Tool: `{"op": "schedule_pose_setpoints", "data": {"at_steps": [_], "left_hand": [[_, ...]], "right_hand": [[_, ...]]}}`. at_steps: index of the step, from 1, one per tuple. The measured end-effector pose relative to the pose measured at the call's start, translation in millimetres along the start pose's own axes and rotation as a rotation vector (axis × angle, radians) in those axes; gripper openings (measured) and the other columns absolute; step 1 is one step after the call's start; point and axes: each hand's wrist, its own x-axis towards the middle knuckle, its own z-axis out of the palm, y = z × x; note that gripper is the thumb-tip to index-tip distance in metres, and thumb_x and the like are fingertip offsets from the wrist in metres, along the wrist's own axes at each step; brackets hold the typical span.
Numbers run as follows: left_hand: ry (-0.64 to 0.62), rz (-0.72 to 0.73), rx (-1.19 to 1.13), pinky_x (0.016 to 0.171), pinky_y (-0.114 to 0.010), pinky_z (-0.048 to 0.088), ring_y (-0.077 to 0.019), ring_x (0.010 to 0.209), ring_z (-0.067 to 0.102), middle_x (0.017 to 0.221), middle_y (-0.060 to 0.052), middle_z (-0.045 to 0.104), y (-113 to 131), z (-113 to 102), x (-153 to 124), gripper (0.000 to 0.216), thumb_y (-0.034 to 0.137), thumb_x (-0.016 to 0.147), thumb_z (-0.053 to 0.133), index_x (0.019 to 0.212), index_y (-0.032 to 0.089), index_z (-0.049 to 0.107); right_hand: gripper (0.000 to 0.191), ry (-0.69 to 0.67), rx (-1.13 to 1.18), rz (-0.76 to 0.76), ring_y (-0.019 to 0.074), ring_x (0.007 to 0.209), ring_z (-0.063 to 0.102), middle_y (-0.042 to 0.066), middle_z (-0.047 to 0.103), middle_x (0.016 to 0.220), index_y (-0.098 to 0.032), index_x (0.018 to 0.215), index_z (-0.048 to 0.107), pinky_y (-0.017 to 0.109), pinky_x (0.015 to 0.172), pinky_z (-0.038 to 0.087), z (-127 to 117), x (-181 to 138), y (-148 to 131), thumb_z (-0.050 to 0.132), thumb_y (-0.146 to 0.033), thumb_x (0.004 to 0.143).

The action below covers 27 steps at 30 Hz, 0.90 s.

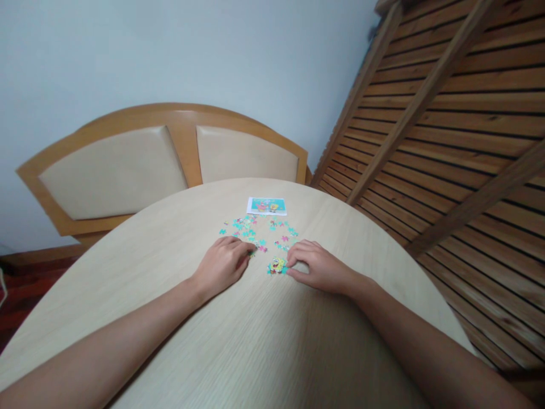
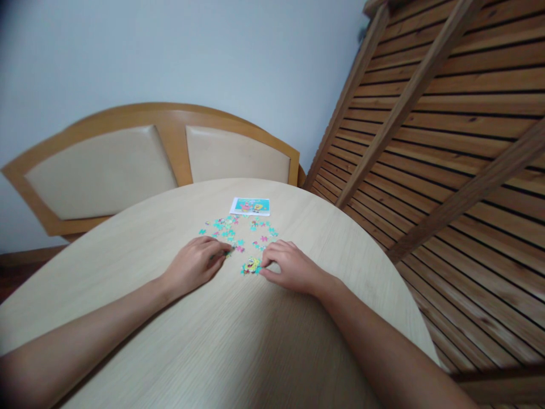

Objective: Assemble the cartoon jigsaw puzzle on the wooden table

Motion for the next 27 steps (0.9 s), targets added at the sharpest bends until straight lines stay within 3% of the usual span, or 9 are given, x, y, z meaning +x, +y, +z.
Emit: {"op": "schedule_pose_setpoints", "data": {"at_steps": [15,27], "left_hand": [[-0.007,0.089,-0.244,0.094,-0.044,0.047,-0.025,0.104,0.06,0.108,-0.008,0.069,-0.7,2.3,0.4,0.018,0.019,0.094,0.055,0.11,0.02,0.064],[-0.036,0.134,-0.468,0.1,-0.042,0.045,-0.0215,0.108,0.058,0.109,-0.006,0.066,-3.7,8.2,-0.6,0.021,0.019,0.094,0.06,0.113,0.024,0.067]], "right_hand": [[0.005,-0.001,0.007,-0.025,0.0202,0.096,0.063,0.004,0.071,0.097,-0.021,0.089,0.065,0.036,0.09,0.043,0.0,-0.3,1.1,0.068,-0.026,0.089],[0.006,-0.021,0.035,-0.051,0.0203,0.096,0.063,0.003,0.071,0.096,-0.021,0.088,0.066,0.038,0.091,0.042,2.2,2.2,-7.4,0.07,-0.023,0.086]]}}
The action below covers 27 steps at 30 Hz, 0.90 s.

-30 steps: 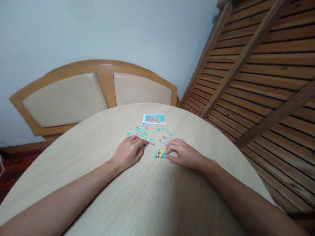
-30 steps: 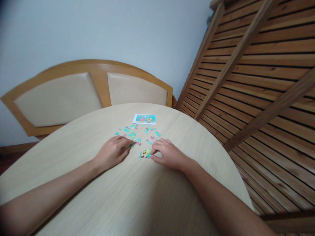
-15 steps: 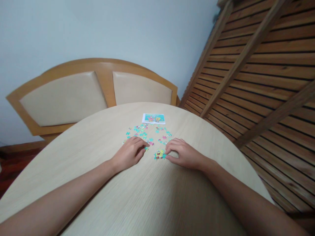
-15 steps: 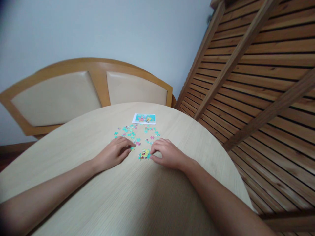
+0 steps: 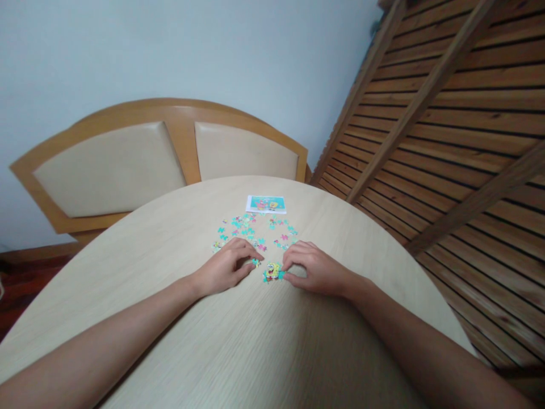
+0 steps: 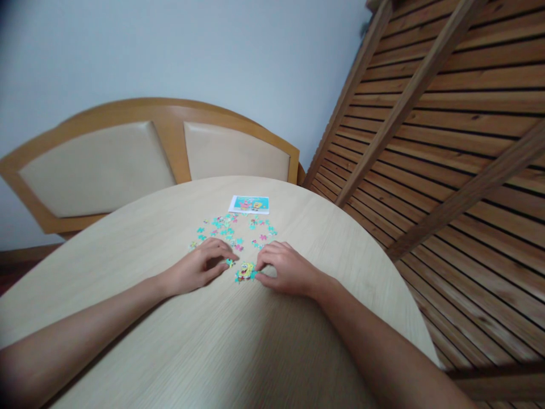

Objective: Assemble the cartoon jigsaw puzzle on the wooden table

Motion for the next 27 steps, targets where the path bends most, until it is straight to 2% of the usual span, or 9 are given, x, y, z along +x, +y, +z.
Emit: {"op": "schedule_pose_setpoints", "data": {"at_steps": [6,13,18,27], "left_hand": [[-0.032,0.024,-0.019,0.1,-0.04,0.044,-0.0211,0.109,0.059,0.109,-0.006,0.067,2.6,-3.2,2.5,0.019,0.02,0.097,0.057,0.111,0.025,0.069],[0.0,-0.024,-0.004,0.095,-0.037,0.046,-0.0201,0.099,0.064,0.099,-0.003,0.075,4.5,-3.2,4.5,0.016,0.026,0.098,0.059,0.107,0.025,0.073],[0.062,-0.09,-0.053,0.09,-0.035,0.047,-0.0198,0.094,0.066,0.096,-0.003,0.076,11.9,0.1,5.9,0.016,0.03,0.098,0.062,0.104,0.024,0.076],[-0.008,-0.008,0.002,0.091,-0.035,0.046,-0.0191,0.093,0.066,0.094,-0.002,0.077,14.0,0.9,6.9,0.02,0.033,0.1,0.059,0.109,0.028,0.076]], "right_hand": [[0.006,0.003,0.012,-0.011,0.0205,0.098,0.063,0.004,0.071,0.098,-0.021,0.089,0.065,0.038,0.092,0.043,2.7,0.7,-4.3,0.069,-0.024,0.087],[0.024,-0.001,0.017,-0.038,0.022,0.11,0.061,0.006,0.07,0.116,-0.022,0.112,0.068,0.039,0.099,0.043,6.0,1.9,-8.7,0.068,-0.025,0.089],[0.022,-0.012,0.001,-0.068,0.021,0.112,0.061,0.004,0.07,0.118,-0.027,0.112,0.073,0.039,0.1,0.042,8.5,1.8,-5.7,0.066,-0.025,0.091],[0.023,-0.007,-0.006,-0.083,0.0215,0.108,0.062,0.005,0.072,0.113,-0.025,0.111,0.074,0.039,0.099,0.044,8.8,2.9,-5.8,0.067,-0.022,0.089]]}}
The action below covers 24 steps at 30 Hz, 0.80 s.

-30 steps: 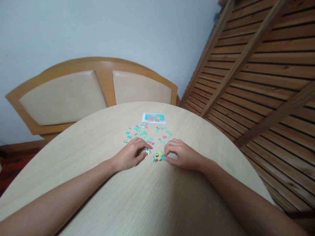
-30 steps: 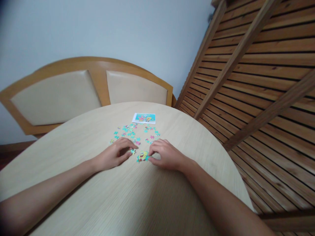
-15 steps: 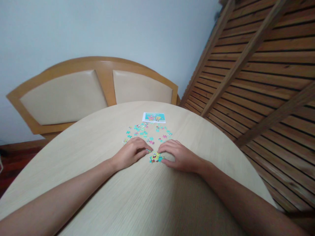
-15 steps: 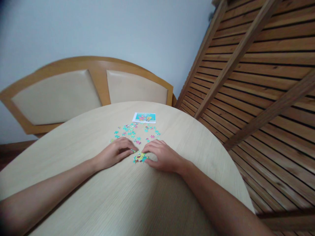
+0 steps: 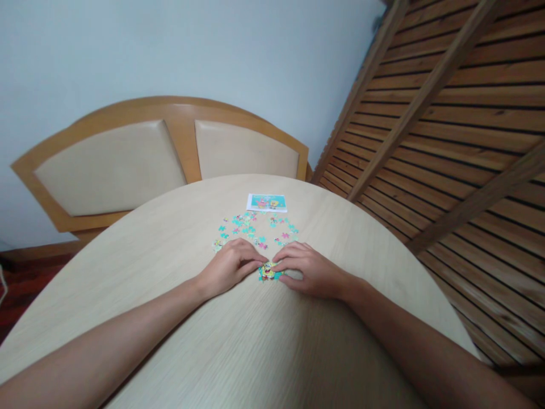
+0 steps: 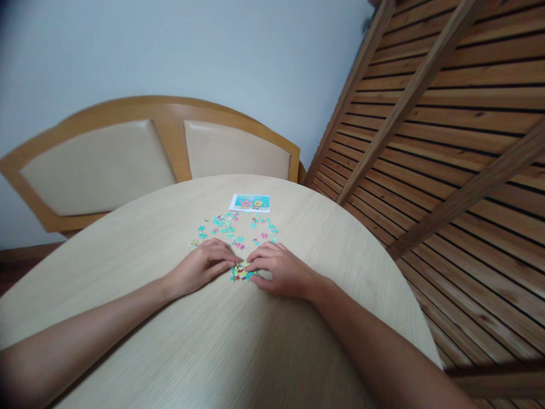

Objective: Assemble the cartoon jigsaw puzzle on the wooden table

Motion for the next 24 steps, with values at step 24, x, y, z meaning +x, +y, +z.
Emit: {"op": "schedule_pose_setpoints", "data": {"at_steps": [24], "left_hand": [[-0.022,0.009,0.106,0.091,-0.037,0.045,-0.0209,0.097,0.063,0.098,-0.005,0.074,-2.3,2.9,-0.5,0.02,0.036,0.1,0.058,0.105,0.024,0.073]], "right_hand": [[0.022,0.007,0.006,-0.006,0.0219,0.106,0.063,0.006,0.073,0.111,-0.024,0.108,0.073,0.04,0.098,0.045,-0.2,1.4,-3.0,0.066,-0.02,0.087]]}}
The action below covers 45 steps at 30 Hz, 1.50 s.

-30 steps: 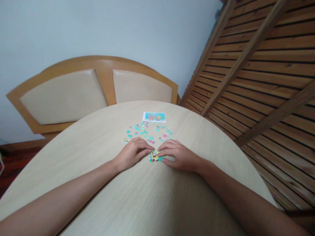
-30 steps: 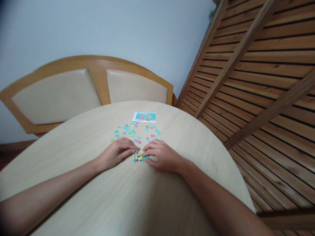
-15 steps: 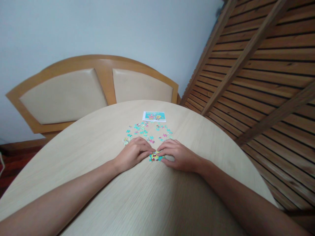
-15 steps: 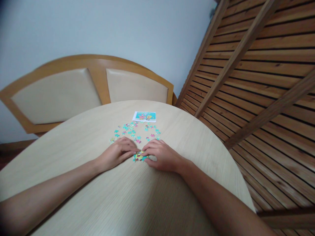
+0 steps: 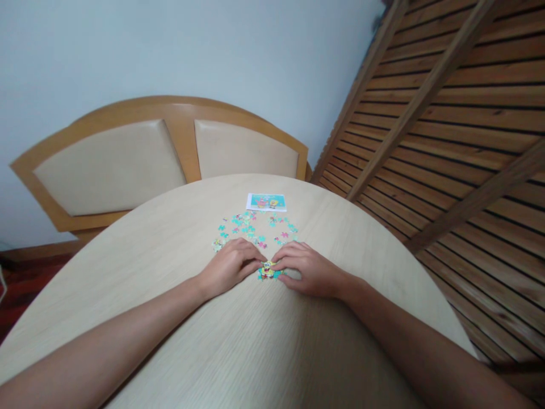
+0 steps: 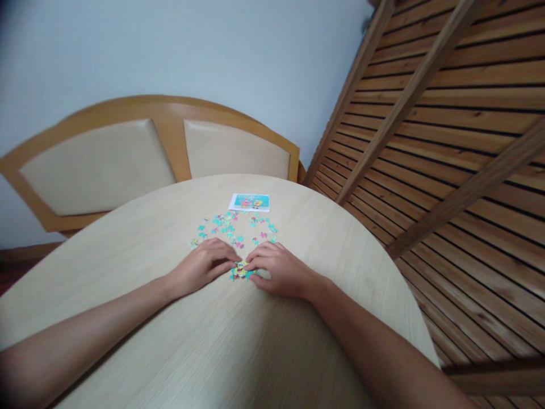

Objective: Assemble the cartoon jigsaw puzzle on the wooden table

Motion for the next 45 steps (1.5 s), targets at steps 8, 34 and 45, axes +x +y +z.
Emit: {"op": "schedule_pose_setpoints", "data": {"at_steps": [8,34,45], "left_hand": [[-0.002,0.028,0.029,0.092,-0.037,0.043,-0.0207,0.096,0.062,0.096,-0.004,0.073,2.2,-3.3,0.5,0.02,0.035,0.1,0.058,0.097,0.023,0.073],[-0.016,0.109,0.095,0.101,-0.043,0.049,-0.024,0.115,0.06,0.122,-0.009,0.067,6.4,-6.8,-1.1,0.025,0.032,0.099,0.054,0.118,0.022,0.068],[-0.012,-0.029,0.272,0.103,-0.05,0.048,-0.0278,0.117,0.061,0.126,-0.01,0.068,4.6,-3.7,-1.9,0.031,0.034,0.099,0.051,0.123,0.02,0.065]], "right_hand": [[0.023,0.016,-0.009,-0.026,0.0211,0.106,0.064,0.005,0.073,0.11,-0.026,0.109,0.074,0.039,0.098,0.045,1.0,-0.5,2.9,0.067,-0.02,0.088],[0.014,0.118,-0.049,0.094,0.0213,0.103,0.065,0.004,0.076,0.103,-0.024,0.103,0.073,0.04,0.095,0.047,-7.8,-4.9,12.4,0.062,-0.025,0.094],[0.024,0.114,-0.089,0.203,0.0243,0.115,0.061,0.008,0.072,0.121,-0.022,0.116,0.072,0.046,0.101,0.046,-3.5,-11.7,34.6,0.06,-0.025,0.096]]}}
